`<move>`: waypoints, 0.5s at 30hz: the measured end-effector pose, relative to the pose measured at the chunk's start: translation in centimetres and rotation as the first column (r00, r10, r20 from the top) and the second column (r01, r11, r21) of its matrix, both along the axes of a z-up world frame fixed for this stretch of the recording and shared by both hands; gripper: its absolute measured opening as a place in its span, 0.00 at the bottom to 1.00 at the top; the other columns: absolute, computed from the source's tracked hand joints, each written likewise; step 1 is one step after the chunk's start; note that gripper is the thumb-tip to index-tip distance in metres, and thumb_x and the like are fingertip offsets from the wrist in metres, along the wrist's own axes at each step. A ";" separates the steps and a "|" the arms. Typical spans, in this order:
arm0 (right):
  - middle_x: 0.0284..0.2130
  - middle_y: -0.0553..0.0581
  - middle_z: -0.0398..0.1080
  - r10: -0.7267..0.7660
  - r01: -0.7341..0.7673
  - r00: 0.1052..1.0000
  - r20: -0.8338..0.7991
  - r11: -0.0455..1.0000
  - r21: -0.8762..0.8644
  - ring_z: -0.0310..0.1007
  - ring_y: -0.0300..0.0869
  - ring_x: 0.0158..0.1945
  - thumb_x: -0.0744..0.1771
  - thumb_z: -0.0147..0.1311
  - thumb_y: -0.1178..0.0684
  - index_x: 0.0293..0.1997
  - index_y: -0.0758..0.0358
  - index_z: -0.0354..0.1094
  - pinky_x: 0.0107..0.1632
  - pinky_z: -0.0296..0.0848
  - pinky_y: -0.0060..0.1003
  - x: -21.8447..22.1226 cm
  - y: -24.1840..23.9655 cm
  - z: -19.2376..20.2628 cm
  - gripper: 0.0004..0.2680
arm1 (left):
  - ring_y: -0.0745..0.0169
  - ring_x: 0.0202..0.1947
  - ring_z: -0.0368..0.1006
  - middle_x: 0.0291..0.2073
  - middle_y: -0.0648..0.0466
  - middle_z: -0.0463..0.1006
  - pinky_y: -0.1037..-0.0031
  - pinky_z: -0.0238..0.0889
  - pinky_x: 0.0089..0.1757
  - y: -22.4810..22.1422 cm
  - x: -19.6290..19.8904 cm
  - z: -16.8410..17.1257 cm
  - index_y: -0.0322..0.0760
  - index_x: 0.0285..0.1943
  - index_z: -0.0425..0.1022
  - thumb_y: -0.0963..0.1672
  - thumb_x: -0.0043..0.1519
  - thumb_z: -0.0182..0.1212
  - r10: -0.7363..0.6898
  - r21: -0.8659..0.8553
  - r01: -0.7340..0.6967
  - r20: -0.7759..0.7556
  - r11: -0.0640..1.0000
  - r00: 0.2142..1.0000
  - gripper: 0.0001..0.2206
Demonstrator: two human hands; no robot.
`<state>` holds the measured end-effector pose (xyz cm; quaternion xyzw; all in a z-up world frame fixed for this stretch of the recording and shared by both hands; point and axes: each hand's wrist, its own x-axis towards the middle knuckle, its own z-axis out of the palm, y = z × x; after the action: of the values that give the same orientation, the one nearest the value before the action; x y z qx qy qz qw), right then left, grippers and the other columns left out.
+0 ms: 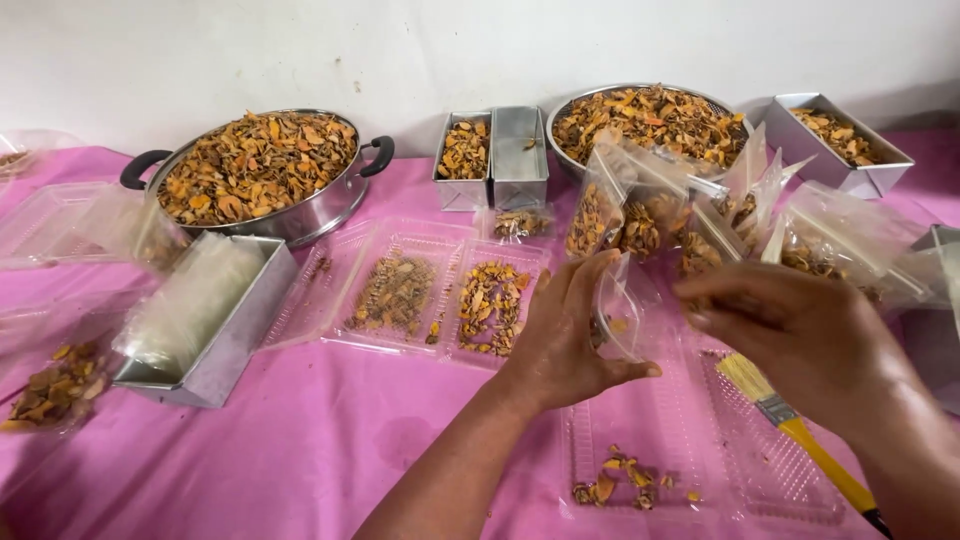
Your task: Sorting and packaging dried herbs into plastic containers using hands and a brush.
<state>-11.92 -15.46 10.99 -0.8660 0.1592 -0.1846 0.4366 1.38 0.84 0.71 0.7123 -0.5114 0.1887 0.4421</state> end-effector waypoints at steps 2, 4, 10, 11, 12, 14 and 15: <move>0.42 0.50 0.84 0.083 -0.074 0.993 0.083 0.991 -0.114 0.81 0.34 0.44 0.62 0.64 0.62 0.47 0.59 0.82 0.52 0.77 0.28 1.1 0.7 -0.5 0.11 | 0.37 0.65 0.65 0.68 0.41 0.64 0.49 0.63 0.59 -0.2 -0.4 0.3 0.36 0.76 0.50 0.56 0.43 0.77 -0.023 -0.013 0.022 -0.022 1.000 0.999 0.53; 0.44 0.48 0.83 0.177 -0.138 0.972 0.153 0.963 -0.233 0.81 0.34 0.45 0.61 0.64 0.61 0.48 0.56 0.81 0.52 0.77 0.29 2.1 1.0 -1.3 0.12 | 0.39 0.66 0.65 0.68 0.43 0.64 0.51 0.62 0.61 -0.4 -0.5 0.3 0.35 0.75 0.52 0.56 0.43 0.76 -0.042 -0.029 0.040 -0.046 0.999 0.998 0.52; 0.50 0.57 0.78 0.352 -0.163 0.907 0.230 0.799 -0.579 0.78 0.48 0.54 0.67 0.54 0.56 0.53 0.60 0.76 0.72 0.63 0.51 0.7 1.6 -0.8 0.10 | 0.42 0.67 0.61 0.64 0.38 0.61 0.57 0.61 0.66 0.8 -1.9 3.5 0.33 0.73 0.52 0.55 0.45 0.70 -0.285 -0.145 0.248 -0.364 0.958 0.887 0.48; 0.49 0.60 0.78 0.345 -0.122 0.884 0.316 0.823 -0.555 0.78 0.47 0.54 0.68 0.54 0.60 0.51 0.65 0.76 0.67 0.69 0.46 -0.1 2.1 -0.2 0.08 | 0.40 0.65 0.63 0.67 0.39 0.58 0.53 0.68 0.59 1.2 -2.2 4.5 0.40 0.75 0.48 0.55 0.42 0.70 -0.281 -0.154 0.236 -0.544 0.960 0.790 0.51; 0.48 0.62 0.78 0.332 -0.082 0.854 0.400 0.847 -0.526 0.78 0.47 0.53 0.70 0.53 0.64 0.49 0.70 0.76 0.62 0.74 0.40 -0.9 2.6 0.5 0.06 | 0.39 0.62 0.66 0.69 0.39 0.55 0.49 0.76 0.52 1.6 -2.3 5.4 0.47 0.77 0.44 0.55 0.38 0.70 -0.269 -0.159 0.222 -0.702 0.962 0.660 0.55; 0.49 0.65 0.77 0.302 -0.072 0.869 0.393 0.861 -0.503 0.77 0.48 0.51 0.71 0.55 0.66 0.51 0.73 0.76 0.58 0.75 0.39 -1.8 2.4 -0.1 0.06 | 0.39 0.68 0.61 0.73 0.39 0.54 0.49 0.67 0.58 2.1 -2.0 5.5 0.45 0.78 0.45 0.58 0.36 0.69 -0.265 -0.202 0.171 -0.733 0.964 0.627 0.57; 0.49 0.67 0.76 0.273 -0.046 0.873 0.404 0.870 -0.490 0.77 0.48 0.50 0.71 0.56 0.69 0.53 0.76 0.75 0.55 0.75 0.38 -2.1 2.2 -0.2 0.06 | 0.40 0.73 0.56 0.76 0.39 0.53 0.50 0.58 0.63 2.3 -1.6 5.8 0.43 0.78 0.45 0.60 0.35 0.69 -0.271 -0.247 0.125 -0.744 0.961 0.611 0.59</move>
<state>-13.98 -13.30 10.83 -0.8865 -0.0723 -0.3794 0.2550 -0.26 3.10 6.55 0.6226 -0.3311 -0.1407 0.6950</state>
